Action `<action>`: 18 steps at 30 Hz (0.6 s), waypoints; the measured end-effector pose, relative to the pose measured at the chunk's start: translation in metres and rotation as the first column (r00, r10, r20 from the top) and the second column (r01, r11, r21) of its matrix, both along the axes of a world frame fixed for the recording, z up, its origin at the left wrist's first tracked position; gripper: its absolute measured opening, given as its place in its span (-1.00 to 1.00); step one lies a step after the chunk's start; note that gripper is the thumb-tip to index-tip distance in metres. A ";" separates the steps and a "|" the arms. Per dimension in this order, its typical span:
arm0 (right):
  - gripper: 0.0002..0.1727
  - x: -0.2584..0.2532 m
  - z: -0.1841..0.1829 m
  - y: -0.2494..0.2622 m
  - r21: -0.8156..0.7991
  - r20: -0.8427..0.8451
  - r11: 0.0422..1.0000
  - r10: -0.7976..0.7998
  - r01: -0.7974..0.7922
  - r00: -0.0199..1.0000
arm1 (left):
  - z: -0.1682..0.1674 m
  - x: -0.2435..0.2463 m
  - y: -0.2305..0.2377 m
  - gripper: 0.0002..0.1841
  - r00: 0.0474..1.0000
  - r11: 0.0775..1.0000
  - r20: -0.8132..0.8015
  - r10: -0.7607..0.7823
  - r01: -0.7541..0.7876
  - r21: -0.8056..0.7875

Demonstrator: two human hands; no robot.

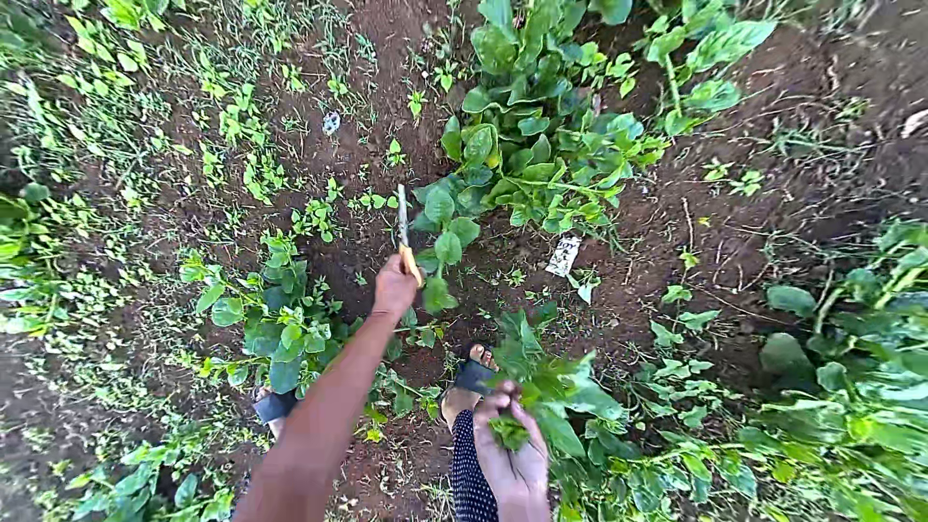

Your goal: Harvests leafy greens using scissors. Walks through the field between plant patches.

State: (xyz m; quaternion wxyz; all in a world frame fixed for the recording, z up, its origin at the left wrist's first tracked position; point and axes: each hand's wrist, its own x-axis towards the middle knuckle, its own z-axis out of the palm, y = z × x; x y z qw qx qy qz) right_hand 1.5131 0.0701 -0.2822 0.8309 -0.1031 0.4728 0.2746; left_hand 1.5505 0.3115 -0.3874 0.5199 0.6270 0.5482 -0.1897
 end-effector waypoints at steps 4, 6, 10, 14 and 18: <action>-0.75 0.029 -0.012 0.085 -0.084 -0.082 0.996 0.036 -0.043 0.996 | 0.030 0.001 0.061 -0.60 0.959 0.956 0.098 0.266 -0.249 -0.157; -0.70 0.049 -0.008 0.129 -0.239 -0.120 0.961 0.114 -0.140 0.986 | 0.041 0.015 0.083 -0.62 0.940 0.926 0.070 0.334 -0.313 -0.209; -0.88 0.082 -0.012 0.182 -0.415 -0.205 0.860 0.229 -0.297 0.952 | 0.061 0.038 0.084 -0.59 0.966 0.952 0.075 0.248 -0.228 -0.204; -0.74 0.104 -0.018 0.184 -0.372 -0.140 0.822 0.409 -0.430 0.902 | 0.073 0.043 0.052 -0.62 0.993 0.998 0.103 -0.063 0.066 -0.020; -0.65 0.121 -0.018 0.160 -0.353 -0.097 0.708 0.623 -0.612 0.776 | 0.089 0.054 0.020 -0.71 0.985 0.987 0.067 -0.156 0.154 0.036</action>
